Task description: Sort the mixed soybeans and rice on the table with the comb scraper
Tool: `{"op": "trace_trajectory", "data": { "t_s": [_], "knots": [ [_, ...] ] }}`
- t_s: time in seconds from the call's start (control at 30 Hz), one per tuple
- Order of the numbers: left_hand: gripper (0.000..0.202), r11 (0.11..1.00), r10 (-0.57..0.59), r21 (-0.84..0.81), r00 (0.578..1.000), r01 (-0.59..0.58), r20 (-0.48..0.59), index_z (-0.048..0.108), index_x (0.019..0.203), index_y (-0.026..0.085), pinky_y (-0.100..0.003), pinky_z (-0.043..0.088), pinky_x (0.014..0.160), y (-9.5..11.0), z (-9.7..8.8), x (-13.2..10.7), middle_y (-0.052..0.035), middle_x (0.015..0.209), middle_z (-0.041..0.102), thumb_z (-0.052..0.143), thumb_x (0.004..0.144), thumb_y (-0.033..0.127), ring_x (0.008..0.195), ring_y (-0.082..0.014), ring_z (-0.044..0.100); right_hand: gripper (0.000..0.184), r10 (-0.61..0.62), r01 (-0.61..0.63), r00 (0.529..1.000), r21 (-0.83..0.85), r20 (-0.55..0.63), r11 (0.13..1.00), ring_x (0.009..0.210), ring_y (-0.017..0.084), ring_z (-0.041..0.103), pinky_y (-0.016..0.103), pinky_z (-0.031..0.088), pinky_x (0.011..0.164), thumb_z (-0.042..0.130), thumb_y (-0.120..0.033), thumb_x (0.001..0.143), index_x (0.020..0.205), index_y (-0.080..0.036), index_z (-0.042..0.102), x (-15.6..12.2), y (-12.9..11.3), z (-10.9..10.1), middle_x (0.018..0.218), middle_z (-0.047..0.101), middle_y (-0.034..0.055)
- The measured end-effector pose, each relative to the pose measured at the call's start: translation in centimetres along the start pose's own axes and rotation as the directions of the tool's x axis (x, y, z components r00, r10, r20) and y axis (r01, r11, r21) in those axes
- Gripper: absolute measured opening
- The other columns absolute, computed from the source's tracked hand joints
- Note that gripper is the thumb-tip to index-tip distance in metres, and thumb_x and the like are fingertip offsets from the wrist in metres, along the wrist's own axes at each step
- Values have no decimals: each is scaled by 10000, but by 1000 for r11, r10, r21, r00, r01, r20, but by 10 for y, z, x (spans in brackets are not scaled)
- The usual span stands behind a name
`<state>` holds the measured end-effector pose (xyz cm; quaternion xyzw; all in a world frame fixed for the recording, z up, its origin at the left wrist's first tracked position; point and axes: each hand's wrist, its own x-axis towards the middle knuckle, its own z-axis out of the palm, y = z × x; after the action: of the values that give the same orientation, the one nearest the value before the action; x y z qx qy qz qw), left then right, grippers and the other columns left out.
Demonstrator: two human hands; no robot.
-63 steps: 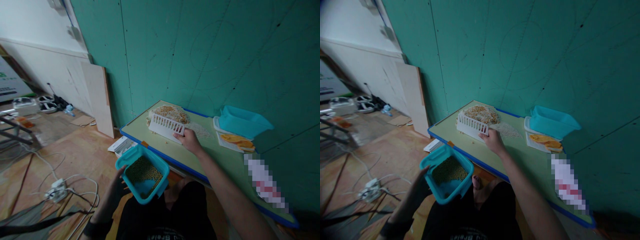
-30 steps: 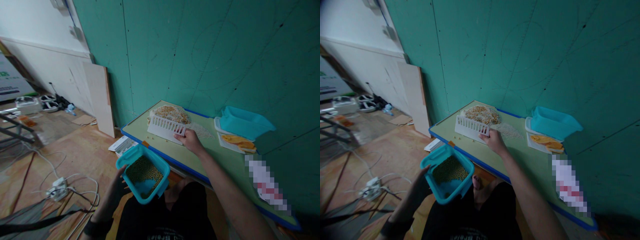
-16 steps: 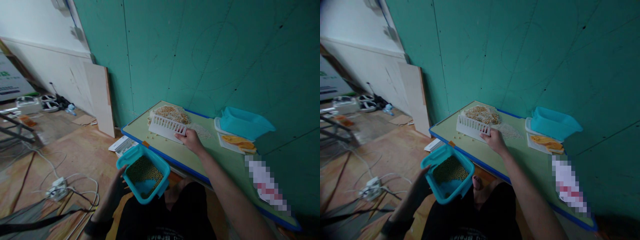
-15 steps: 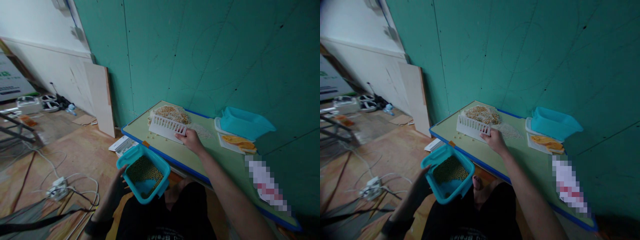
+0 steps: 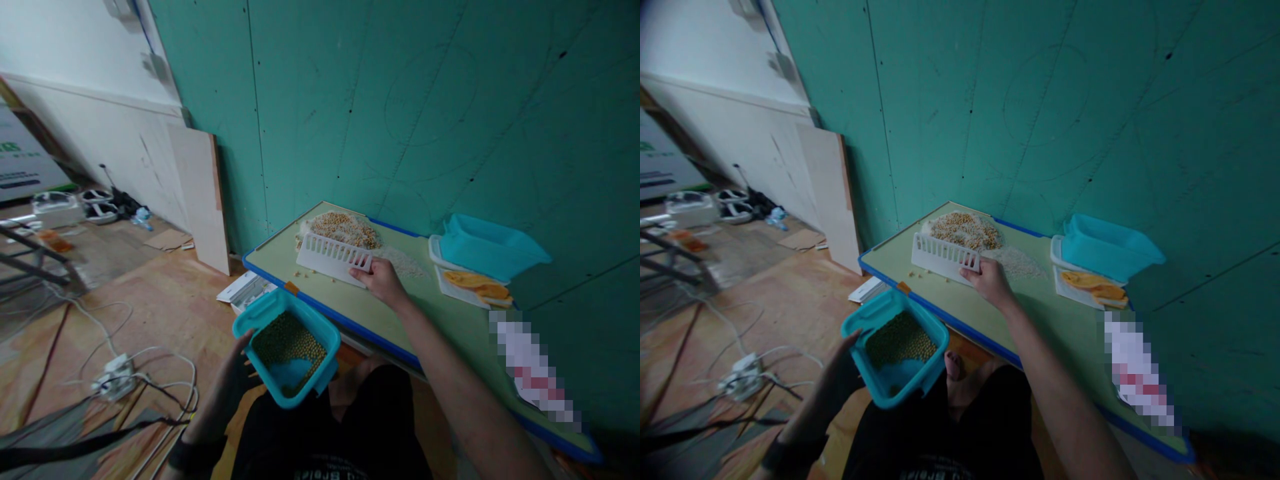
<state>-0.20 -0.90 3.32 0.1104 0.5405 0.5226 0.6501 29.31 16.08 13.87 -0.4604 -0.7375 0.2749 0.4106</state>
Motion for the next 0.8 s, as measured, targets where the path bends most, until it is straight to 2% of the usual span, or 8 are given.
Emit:
{"op": "trace_trajectory", "data": {
  "t_s": [0.1,0.23,0.37,0.63,0.8],
  "knots": [
    [755,1000,-2,-8,1000,2,-5,510,1467,192,-374,626,762,1,2,-1,-96,1018,812,720,825,531,1024,-313,751,148,-6,6,1000,-2,1,1000,848,248,748,346,573,804,724,-281,777,865,-175,780,-2,-1,1,876,801,61],
    [699,1000,-13,-8,1000,13,-5,561,1403,183,-382,630,761,1,2,-2,-88,943,811,726,822,535,987,-315,761,154,-23,23,999,5,28,1000,845,248,746,360,567,840,709,-290,798,870,-173,778,-3,-2,3,880,797,64],
    [725,1000,2,-9,1000,-2,7,553,1417,182,-389,627,778,1,2,-2,-104,1006,812,721,815,548,1038,-327,748,146,-34,33,999,14,42,999,863,249,745,371,566,863,709,-276,800,883,-182,782,-4,-4,4,892,800,62],
    [781,1000,-7,8,1000,7,11,513,1461,198,-413,621,802,-2,-3,3,-131,1170,780,706,810,583,1105,-345,725,143,-11,6,998,80,64,997,821,238,741,355,577,815,725,-290,781,855,-176,767,-4,-1,7,843,793,50],
    [821,1000,-3,5,1000,3,3,495,1486,223,-405,622,779,-2,-5,5,-123,1187,772,729,789,588,1068,-342,735,137,0,-7,998,102,61,995,832,251,746,359,580,797,716,-281,777,851,-179,770,-5,-2,7,848,794,57]
  ]
}}
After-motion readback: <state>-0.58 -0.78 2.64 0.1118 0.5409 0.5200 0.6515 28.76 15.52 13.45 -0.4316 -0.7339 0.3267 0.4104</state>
